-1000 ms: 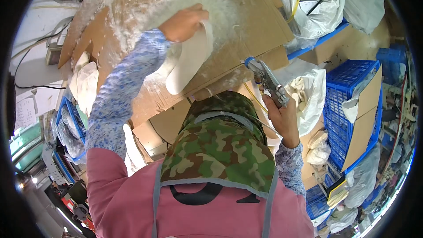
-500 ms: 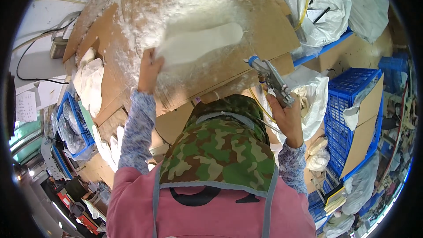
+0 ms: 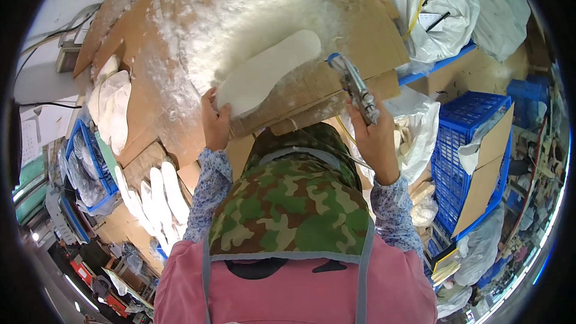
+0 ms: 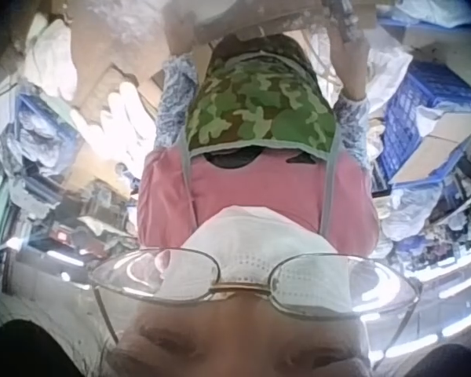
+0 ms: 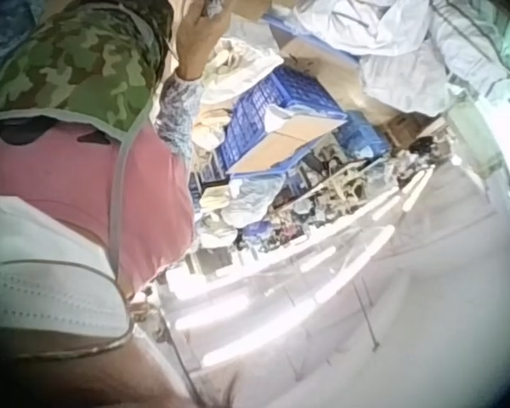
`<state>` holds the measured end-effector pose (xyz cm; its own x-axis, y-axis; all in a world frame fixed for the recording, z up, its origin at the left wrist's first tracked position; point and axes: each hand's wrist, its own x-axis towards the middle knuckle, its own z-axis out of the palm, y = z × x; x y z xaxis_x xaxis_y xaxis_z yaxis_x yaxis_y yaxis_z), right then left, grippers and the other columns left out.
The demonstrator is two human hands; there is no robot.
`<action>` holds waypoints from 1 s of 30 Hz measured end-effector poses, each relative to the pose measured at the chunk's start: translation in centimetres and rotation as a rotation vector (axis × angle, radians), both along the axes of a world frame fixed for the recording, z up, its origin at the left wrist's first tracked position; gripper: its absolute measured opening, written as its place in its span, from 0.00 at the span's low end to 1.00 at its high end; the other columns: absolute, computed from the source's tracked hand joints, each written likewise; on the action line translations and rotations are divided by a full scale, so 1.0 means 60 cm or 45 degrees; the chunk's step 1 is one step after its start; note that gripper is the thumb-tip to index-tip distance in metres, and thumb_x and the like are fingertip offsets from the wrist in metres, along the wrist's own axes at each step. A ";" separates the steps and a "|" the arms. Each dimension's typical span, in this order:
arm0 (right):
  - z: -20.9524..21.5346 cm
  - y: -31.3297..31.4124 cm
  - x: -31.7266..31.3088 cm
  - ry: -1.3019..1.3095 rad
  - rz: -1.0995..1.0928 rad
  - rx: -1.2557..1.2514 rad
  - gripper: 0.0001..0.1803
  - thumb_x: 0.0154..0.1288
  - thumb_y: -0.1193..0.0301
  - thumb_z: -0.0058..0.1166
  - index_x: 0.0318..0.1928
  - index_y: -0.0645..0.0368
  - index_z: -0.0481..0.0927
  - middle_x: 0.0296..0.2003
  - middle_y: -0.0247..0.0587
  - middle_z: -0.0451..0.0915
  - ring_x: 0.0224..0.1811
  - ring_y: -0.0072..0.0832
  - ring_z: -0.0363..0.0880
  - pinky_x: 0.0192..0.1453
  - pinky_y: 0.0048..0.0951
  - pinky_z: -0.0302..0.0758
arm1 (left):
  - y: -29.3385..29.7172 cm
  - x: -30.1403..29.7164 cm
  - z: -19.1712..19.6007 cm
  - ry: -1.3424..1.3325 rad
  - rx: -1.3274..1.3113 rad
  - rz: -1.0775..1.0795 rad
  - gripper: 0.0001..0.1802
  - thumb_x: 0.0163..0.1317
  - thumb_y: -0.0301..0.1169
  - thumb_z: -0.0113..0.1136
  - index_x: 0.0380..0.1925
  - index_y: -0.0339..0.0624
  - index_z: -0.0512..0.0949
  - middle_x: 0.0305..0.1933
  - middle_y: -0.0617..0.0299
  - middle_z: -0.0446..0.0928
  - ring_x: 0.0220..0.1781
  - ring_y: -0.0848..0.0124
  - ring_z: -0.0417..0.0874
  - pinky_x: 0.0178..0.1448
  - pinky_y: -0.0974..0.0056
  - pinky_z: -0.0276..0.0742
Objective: The person is using a spray gun to apply a coating or adhesive to white shoe insole components laid out on a table.
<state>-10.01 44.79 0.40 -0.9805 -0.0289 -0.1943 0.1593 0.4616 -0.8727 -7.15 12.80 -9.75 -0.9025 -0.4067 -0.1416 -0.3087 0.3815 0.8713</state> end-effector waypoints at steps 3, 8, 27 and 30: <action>0.010 0.005 0.007 -0.183 0.079 0.108 0.13 0.66 0.73 0.56 0.48 0.67 0.76 0.31 0.46 0.81 0.31 0.25 0.75 0.38 0.29 0.73 | 0.020 -0.010 0.038 0.139 -0.347 0.027 0.28 0.61 0.24 0.54 0.63 0.38 0.65 0.60 0.46 0.70 0.65 0.56 0.66 0.67 0.56 0.60; 0.007 0.000 0.010 -0.125 0.087 0.026 0.14 0.65 0.73 0.57 0.49 0.66 0.76 0.30 0.46 0.79 0.31 0.28 0.74 0.38 0.29 0.72 | 0.101 -0.068 0.047 0.391 -0.913 -0.582 0.25 0.58 0.28 0.54 0.59 0.48 0.73 0.63 0.54 0.67 0.63 0.55 0.66 0.63 0.52 0.60; -0.007 -0.020 -0.036 0.042 0.125 0.177 0.12 0.66 0.74 0.54 0.48 0.63 0.73 0.29 0.50 0.79 0.28 0.39 0.79 0.34 0.34 0.72 | 0.197 -0.119 -0.030 0.191 -0.937 -0.680 0.30 0.56 0.25 0.52 0.62 0.49 0.71 0.64 0.52 0.65 0.59 0.57 0.66 0.55 0.50 0.59; -0.005 -0.019 -0.036 0.035 0.099 0.216 0.12 0.66 0.74 0.54 0.48 0.63 0.73 0.29 0.50 0.79 0.28 0.38 0.79 0.33 0.34 0.72 | 0.196 -0.119 -0.029 0.179 -0.927 -0.684 0.29 0.56 0.24 0.51 0.62 0.49 0.71 0.64 0.52 0.65 0.59 0.57 0.66 0.56 0.50 0.59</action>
